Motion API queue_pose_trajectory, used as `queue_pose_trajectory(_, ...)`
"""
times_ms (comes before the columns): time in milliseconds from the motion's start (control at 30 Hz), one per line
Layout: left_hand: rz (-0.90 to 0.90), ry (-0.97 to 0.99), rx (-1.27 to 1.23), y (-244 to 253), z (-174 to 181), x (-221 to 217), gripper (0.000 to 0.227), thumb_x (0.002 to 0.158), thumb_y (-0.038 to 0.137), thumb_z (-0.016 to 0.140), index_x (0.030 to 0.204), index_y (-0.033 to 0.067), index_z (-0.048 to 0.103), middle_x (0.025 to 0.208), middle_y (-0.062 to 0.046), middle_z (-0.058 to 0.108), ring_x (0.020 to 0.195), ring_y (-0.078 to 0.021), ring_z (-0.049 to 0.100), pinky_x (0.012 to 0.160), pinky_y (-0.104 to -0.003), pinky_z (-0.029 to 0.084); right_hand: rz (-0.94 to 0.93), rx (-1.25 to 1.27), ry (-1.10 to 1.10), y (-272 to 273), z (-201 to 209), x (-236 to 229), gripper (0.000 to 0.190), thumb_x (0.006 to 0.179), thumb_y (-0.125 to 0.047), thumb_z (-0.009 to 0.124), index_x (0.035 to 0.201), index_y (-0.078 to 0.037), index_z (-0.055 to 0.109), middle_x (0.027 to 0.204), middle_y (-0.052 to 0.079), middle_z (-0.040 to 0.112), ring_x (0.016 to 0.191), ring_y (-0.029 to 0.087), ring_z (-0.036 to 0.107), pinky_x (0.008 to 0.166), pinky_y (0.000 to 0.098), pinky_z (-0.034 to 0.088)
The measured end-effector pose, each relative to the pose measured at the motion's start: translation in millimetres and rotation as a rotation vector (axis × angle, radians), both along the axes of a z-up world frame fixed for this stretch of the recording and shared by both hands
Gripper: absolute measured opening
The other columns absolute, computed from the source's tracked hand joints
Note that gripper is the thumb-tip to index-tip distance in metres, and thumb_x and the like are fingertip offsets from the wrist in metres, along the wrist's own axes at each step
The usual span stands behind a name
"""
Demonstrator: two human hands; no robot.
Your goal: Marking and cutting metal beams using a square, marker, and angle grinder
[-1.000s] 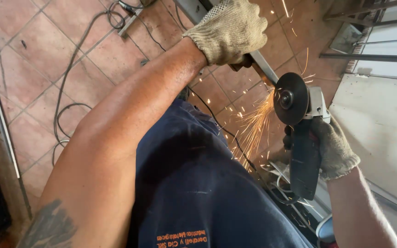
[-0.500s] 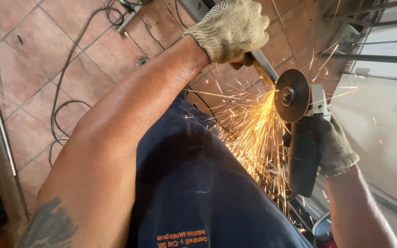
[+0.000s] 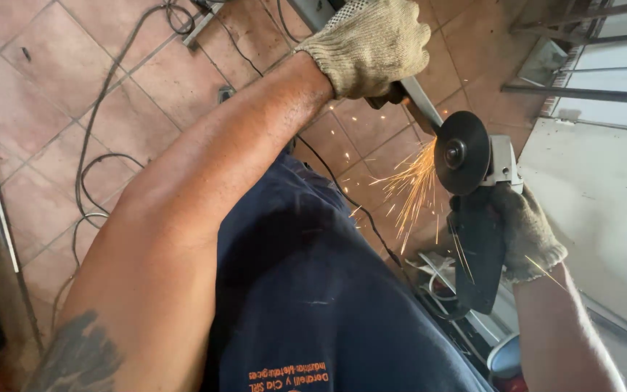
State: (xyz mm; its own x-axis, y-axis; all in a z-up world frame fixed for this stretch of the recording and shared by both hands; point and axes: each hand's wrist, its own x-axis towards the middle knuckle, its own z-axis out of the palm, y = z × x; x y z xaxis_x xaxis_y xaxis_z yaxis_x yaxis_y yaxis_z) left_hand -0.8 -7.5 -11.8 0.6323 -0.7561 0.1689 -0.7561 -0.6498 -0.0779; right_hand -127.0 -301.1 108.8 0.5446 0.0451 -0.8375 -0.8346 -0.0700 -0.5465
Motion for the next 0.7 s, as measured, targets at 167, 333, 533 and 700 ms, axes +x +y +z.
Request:
queue_pose_trajectory(167,0.013,-0.031,-0.051,1,-4,1,0.021,0.074,0.054,0.07,0.077,0.0324,0.069,0.079,0.007,0.065,0.076,-0.0223,0.064,0.045,-0.04,0.048,0.017,0.198,-0.052,-10,-7,4,0.062,0.081,-0.052,0.087,0.112,-0.003,0.067,0.091,0.023,0.073,0.073,0.033,0.074,0.064,0.0442,0.064)
queue_pose_trajectory(333,0.013,-0.063,-0.084,2,-7,1,0.031,0.071,0.063,0.071,0.075,0.032,0.069,0.078,0.007,0.065,0.073,-0.0216,0.064,0.042,-0.039,0.047,-0.126,-0.048,0.034,16,4,11,0.026,0.091,-0.014,0.054,0.115,-0.005,0.061,0.083,0.026,0.066,0.063,0.041,0.066,0.051,0.0526,0.058)
queue_pose_trajectory(533,-0.019,0.012,-0.105,0,-8,4,0.027,0.074,0.059,0.072,0.079,0.0319,0.072,0.079,0.005,0.068,0.074,-0.0241,0.066,0.045,-0.041,0.049,-0.03,0.246,-0.066,-8,-11,3,0.057,0.087,-0.042,0.084,0.121,0.0,0.066,0.094,0.02,0.075,0.07,0.035,0.076,0.05,0.0442,0.065)
queue_pose_trajectory(700,-0.007,-0.089,-0.106,1,-11,3,0.032,0.073,0.064,0.07,0.075,0.0324,0.067,0.075,0.007,0.064,0.07,-0.0217,0.064,0.045,-0.038,0.048,-0.071,0.117,0.039,13,1,8,0.041,0.09,-0.03,0.073,0.117,-0.001,0.063,0.086,0.022,0.069,0.065,0.035,0.071,0.052,0.0473,0.061)
